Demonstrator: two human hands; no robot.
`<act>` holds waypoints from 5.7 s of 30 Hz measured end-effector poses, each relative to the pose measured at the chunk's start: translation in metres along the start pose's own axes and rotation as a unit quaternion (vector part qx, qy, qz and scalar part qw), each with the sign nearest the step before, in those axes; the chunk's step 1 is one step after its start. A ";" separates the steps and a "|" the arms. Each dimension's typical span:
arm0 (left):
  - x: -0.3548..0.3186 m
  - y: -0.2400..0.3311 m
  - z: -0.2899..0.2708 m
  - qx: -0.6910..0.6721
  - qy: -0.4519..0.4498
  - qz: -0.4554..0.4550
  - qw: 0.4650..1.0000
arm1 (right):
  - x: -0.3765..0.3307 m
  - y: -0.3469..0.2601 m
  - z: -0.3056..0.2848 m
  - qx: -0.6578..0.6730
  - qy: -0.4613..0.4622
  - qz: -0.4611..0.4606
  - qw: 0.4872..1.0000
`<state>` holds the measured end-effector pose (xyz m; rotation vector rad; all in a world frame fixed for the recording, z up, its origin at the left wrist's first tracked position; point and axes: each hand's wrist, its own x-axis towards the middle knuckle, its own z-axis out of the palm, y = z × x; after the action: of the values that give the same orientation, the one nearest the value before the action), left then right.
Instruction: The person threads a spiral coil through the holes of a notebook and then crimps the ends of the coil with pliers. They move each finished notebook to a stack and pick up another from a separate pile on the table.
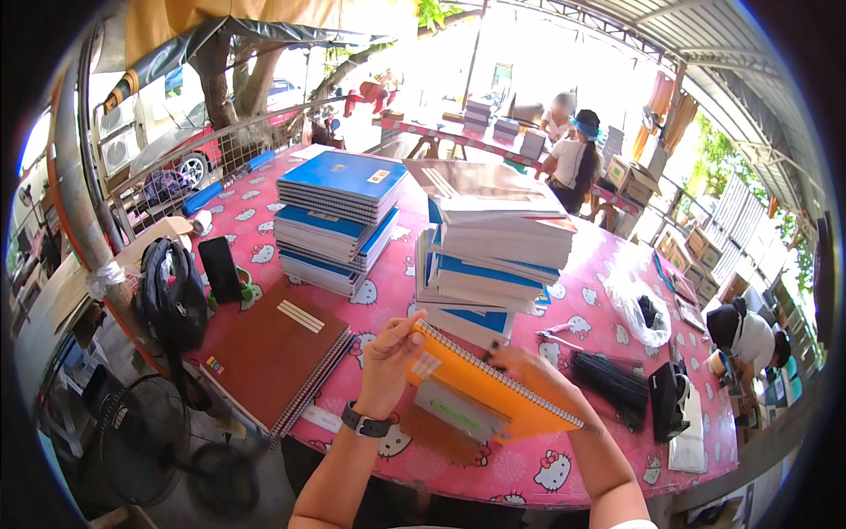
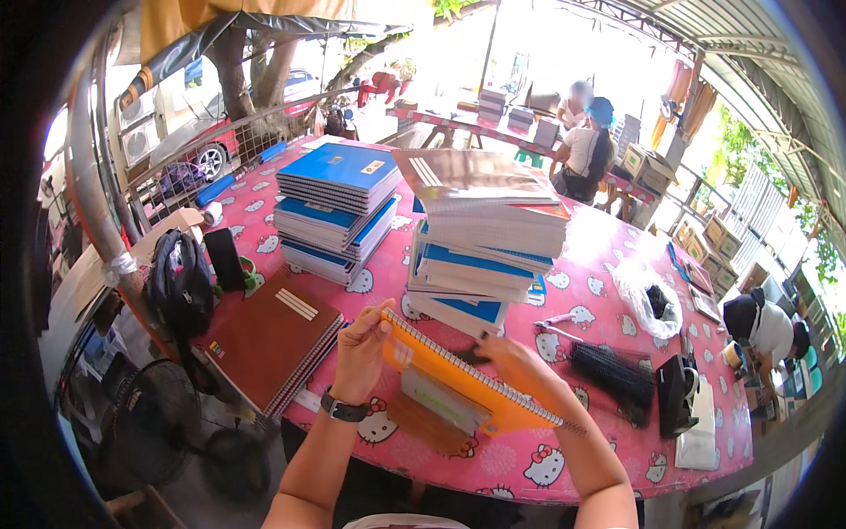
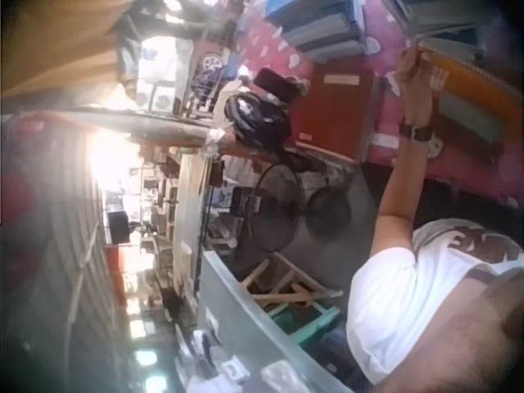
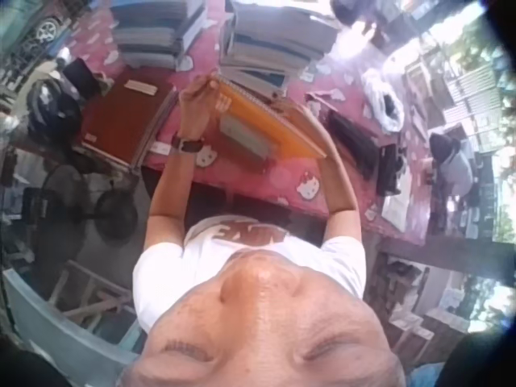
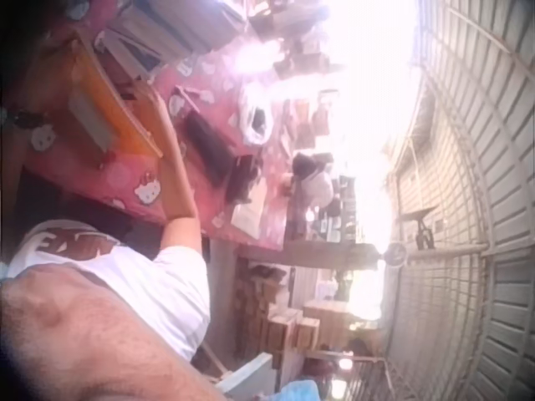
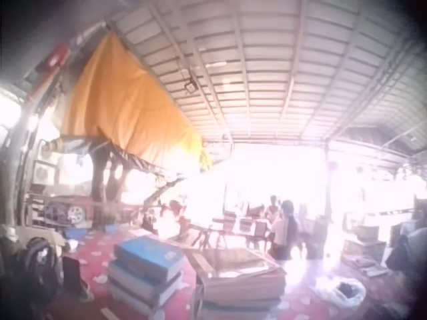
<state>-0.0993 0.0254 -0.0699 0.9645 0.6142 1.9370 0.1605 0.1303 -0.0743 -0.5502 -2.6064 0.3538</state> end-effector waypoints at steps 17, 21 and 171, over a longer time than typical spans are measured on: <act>-0.022 0.037 0.094 0.097 -0.184 0.089 0.974 | 0.005 -0.168 -0.073 0.040 0.277 0.055 0.959; -0.024 0.041 0.089 0.095 -0.173 0.100 0.975 | 0.017 -0.176 -0.077 0.026 0.291 0.014 0.956; 0.051 0.057 -0.023 0.407 -0.075 0.102 0.905 | -0.080 -0.087 0.031 0.250 0.417 0.115 0.867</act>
<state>-0.1619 0.0394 -0.0221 1.7271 1.3260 1.7532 0.1835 0.0141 -0.1019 -0.6392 -1.5384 0.6650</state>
